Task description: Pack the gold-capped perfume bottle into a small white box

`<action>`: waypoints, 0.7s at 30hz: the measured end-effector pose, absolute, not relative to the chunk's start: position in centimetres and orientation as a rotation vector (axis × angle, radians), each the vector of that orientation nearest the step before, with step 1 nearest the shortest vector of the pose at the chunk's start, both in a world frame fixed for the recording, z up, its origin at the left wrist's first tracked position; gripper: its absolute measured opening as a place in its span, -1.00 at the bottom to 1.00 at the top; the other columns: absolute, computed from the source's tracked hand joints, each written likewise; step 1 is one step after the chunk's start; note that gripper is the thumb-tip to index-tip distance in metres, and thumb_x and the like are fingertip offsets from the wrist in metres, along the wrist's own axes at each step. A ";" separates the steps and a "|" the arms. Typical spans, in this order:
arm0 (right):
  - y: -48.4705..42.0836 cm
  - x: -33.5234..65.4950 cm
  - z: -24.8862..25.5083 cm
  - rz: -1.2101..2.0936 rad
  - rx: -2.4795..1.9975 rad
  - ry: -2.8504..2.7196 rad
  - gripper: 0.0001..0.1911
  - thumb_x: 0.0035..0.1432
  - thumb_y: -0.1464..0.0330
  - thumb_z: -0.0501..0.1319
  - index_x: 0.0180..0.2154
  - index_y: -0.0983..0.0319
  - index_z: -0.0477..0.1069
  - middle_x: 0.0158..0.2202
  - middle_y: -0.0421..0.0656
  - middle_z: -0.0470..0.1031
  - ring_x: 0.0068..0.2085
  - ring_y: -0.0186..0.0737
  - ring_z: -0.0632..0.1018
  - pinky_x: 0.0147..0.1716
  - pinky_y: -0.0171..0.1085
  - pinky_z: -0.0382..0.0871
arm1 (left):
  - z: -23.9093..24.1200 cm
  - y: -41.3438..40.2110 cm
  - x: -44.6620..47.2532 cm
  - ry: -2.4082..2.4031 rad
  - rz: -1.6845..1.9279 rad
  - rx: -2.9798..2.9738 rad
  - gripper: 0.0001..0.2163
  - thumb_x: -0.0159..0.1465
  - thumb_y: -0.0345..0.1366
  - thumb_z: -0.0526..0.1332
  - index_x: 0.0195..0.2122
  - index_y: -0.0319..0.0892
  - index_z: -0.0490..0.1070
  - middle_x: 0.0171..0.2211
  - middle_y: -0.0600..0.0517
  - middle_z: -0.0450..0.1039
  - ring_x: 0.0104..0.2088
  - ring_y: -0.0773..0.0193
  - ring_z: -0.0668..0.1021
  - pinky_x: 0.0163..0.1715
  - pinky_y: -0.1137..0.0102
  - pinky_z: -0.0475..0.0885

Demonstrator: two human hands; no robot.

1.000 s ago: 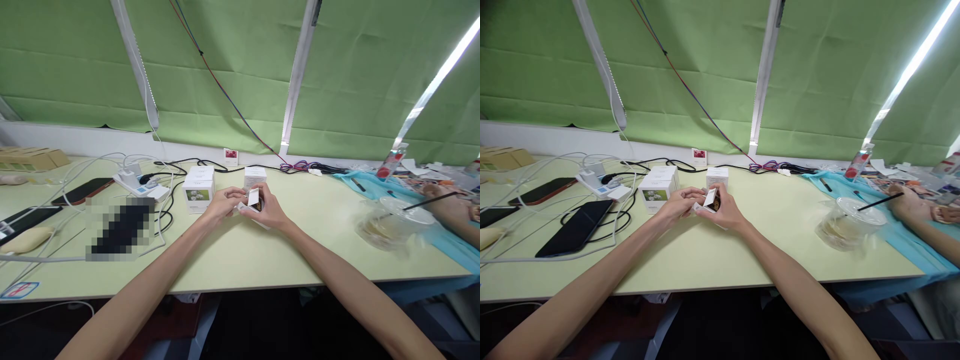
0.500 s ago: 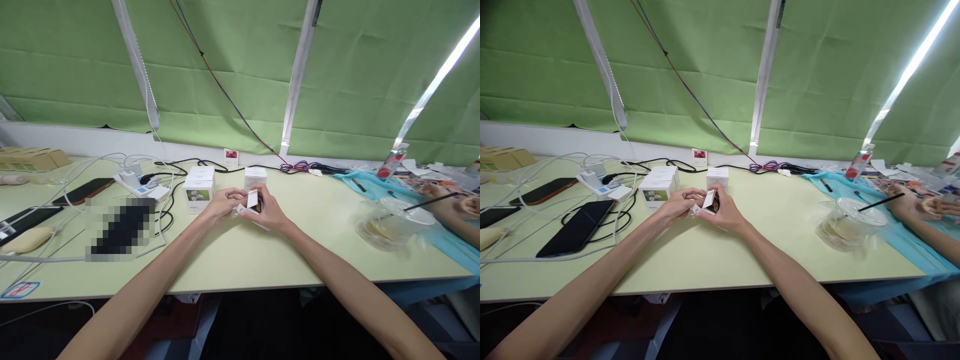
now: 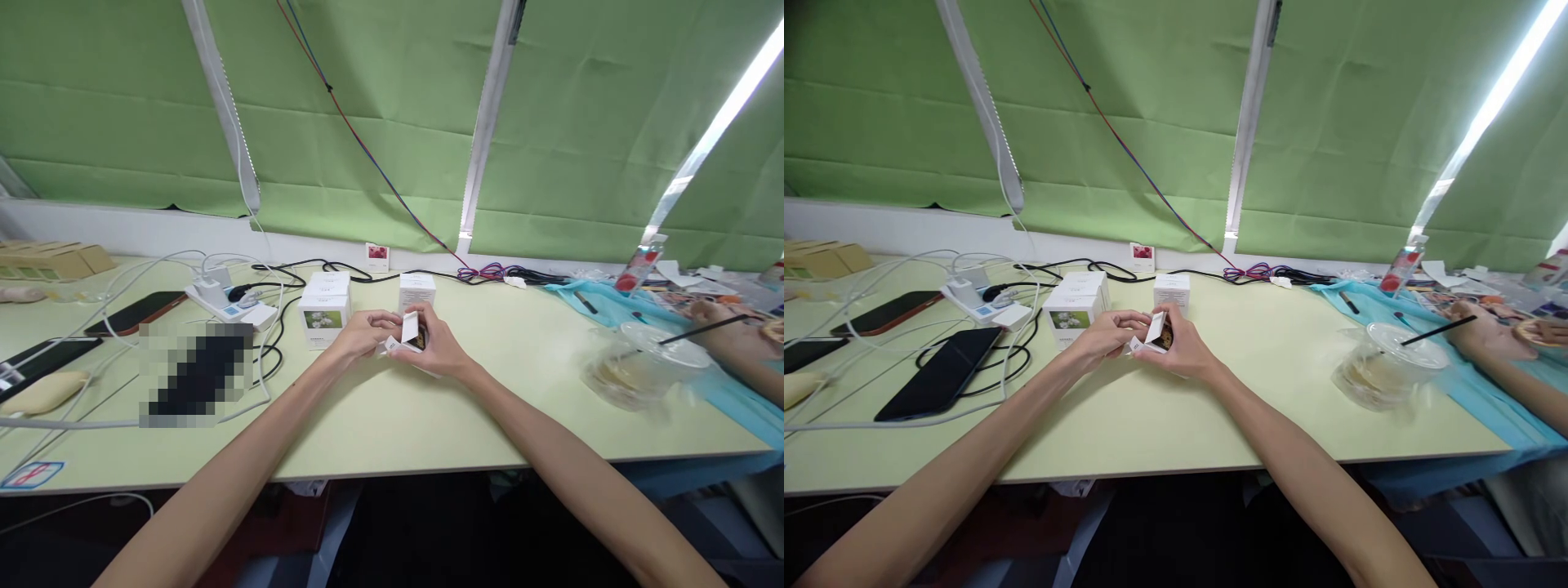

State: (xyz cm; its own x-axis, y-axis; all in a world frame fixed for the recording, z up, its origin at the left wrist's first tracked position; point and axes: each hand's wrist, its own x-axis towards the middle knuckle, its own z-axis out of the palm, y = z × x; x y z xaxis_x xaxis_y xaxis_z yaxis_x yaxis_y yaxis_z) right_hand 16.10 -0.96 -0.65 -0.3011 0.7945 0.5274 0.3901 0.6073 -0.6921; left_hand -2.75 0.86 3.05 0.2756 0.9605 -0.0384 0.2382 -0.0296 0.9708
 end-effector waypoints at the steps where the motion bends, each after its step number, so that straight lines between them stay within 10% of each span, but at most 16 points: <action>1: -1.0 16.1 -0.6 0.552 -0.946 -1.915 -0.29 -0.03 0.03 0.48 0.03 0.13 0.21 -0.32 -0.27 0.43 -0.38 -0.27 0.40 -0.35 -0.27 0.31 | 3.1 0.9 -2.7 1.164 0.868 1.497 -0.60 -0.15 -0.31 0.38 -0.22 -0.23 0.62 -0.36 0.03 0.57 -0.65 0.55 0.19 -0.67 0.48 -0.07; 21: -1.0 15.6 -0.6 0.576 -0.952 -1.725 -0.29 -0.02 0.09 0.46 0.03 0.09 0.12 -0.27 -0.24 0.49 -0.28 -0.17 0.53 -0.28 -0.20 0.42 | 2.7 1.0 -2.1 1.137 1.100 1.480 -0.59 -0.05 -0.02 0.51 -0.27 -0.20 0.64 -0.32 -0.04 0.59 -0.58 0.47 0.26 -0.63 0.46 0.08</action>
